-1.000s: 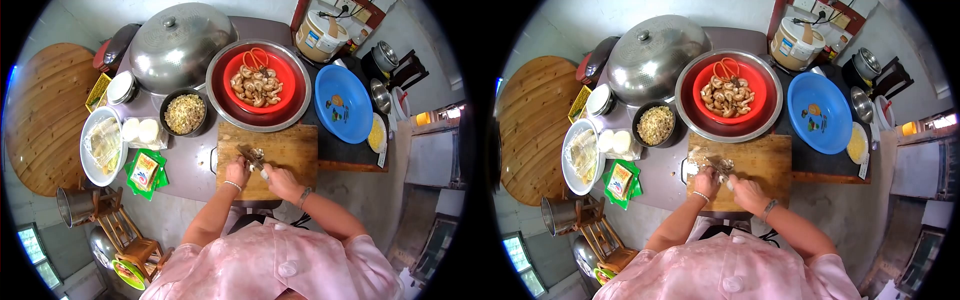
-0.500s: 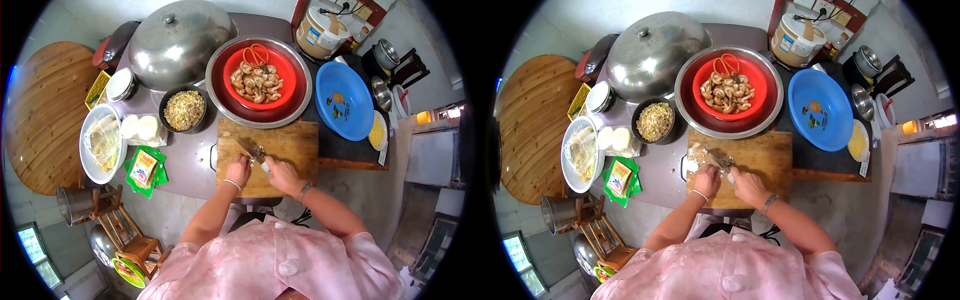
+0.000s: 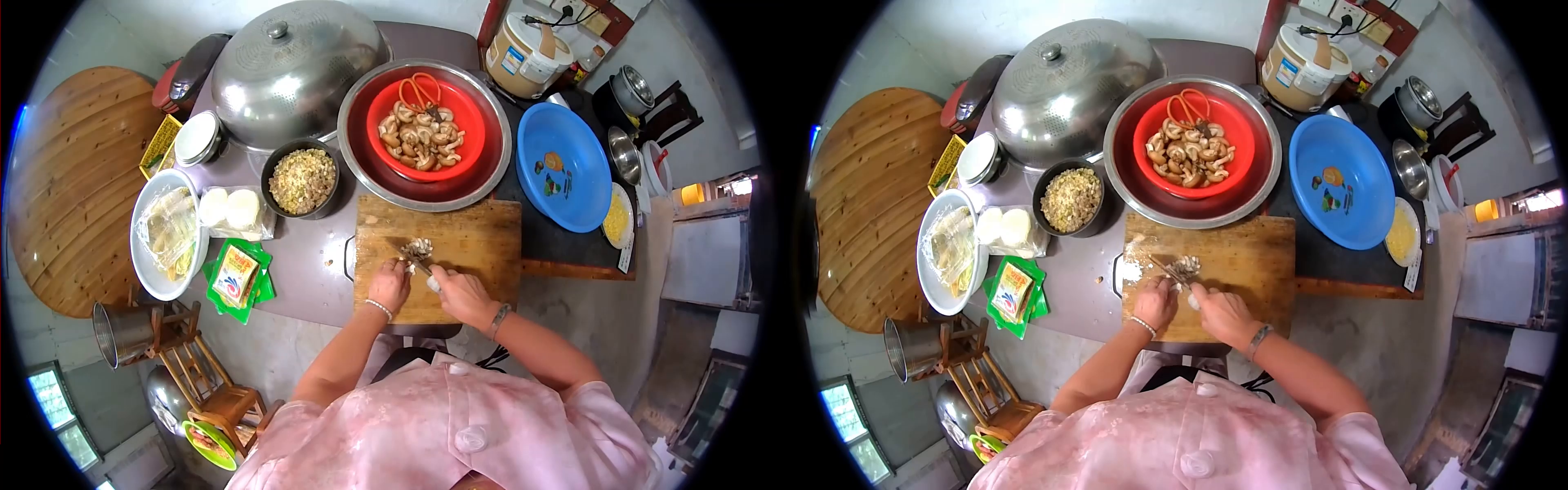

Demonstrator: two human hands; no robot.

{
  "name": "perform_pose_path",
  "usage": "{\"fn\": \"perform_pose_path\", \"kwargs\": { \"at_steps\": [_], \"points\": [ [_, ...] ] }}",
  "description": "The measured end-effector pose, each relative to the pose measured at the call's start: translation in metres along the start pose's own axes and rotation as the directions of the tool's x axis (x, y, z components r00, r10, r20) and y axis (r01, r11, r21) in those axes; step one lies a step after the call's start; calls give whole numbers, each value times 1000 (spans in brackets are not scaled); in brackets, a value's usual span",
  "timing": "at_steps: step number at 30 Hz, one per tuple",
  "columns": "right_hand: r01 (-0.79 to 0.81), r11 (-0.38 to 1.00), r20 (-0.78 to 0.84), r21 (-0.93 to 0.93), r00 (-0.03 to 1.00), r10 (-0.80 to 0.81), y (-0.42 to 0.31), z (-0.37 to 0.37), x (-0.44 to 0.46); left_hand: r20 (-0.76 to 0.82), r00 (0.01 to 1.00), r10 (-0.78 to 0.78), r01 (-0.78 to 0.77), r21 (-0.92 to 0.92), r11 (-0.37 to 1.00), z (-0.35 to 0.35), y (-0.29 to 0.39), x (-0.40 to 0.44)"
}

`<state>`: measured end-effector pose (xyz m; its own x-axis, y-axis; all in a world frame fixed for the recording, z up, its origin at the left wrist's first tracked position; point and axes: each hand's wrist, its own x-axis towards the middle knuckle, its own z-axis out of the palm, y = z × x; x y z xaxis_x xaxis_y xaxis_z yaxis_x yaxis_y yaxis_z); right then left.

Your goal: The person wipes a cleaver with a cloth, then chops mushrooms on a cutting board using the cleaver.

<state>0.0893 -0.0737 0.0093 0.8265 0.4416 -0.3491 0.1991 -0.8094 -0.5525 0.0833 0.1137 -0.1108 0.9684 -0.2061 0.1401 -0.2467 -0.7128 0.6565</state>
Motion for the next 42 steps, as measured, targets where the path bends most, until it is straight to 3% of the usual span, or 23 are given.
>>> {"fn": "perform_pose_path", "kwargs": {
  "at_steps": [4, 10, 13, 16, 25, 31, 34, 37, 42],
  "points": [
    [-46, 999, 21, -28, 999, 46, 2, 11, 7, 66, 993, -97, 96, 20, 995, 7, -1, 5],
    [-22, 1000, -36, 21, 999, 23, -6, -5, 2, 30, 989, -142, 140, 65, 988, 5, 5, 13],
    [-70, 998, 47, 2, 996, 69, -2, 2, 6, 53, 980, -192, 190, 54, 980, 6, 4, 18],
    [-42, 998, -24, -54, 999, 40, 3, 8, 9, 40, 980, -195, 192, 51, 980, 5, 4, 18],
    [-42, 997, 5, -58, 999, 42, 4, 13, 7, 17, 966, -258, 257, 67, 964, 7, 8, 16],
    [-30, 999, 69, -37, 997, 33, -2, -11, 5, 6, 981, -192, 191, 54, 980, 7, 3, 15],
    [-49, 998, 16, -28, 999, 50, 3, 9, 4, -11, 980, -199, 199, 63, 978, 9, 3, 13],
    [-37, 998, 28, -46, 999, 39, 1, -2, 7, -8, 990, -143, 142, -32, 989, -1, 6, 10],
    [-17, 1000, 47, -26, 999, 19, 2, -5, 1, 16, 976, -215, 215, -15, 976, -9, 8, 0]
  ]
}}
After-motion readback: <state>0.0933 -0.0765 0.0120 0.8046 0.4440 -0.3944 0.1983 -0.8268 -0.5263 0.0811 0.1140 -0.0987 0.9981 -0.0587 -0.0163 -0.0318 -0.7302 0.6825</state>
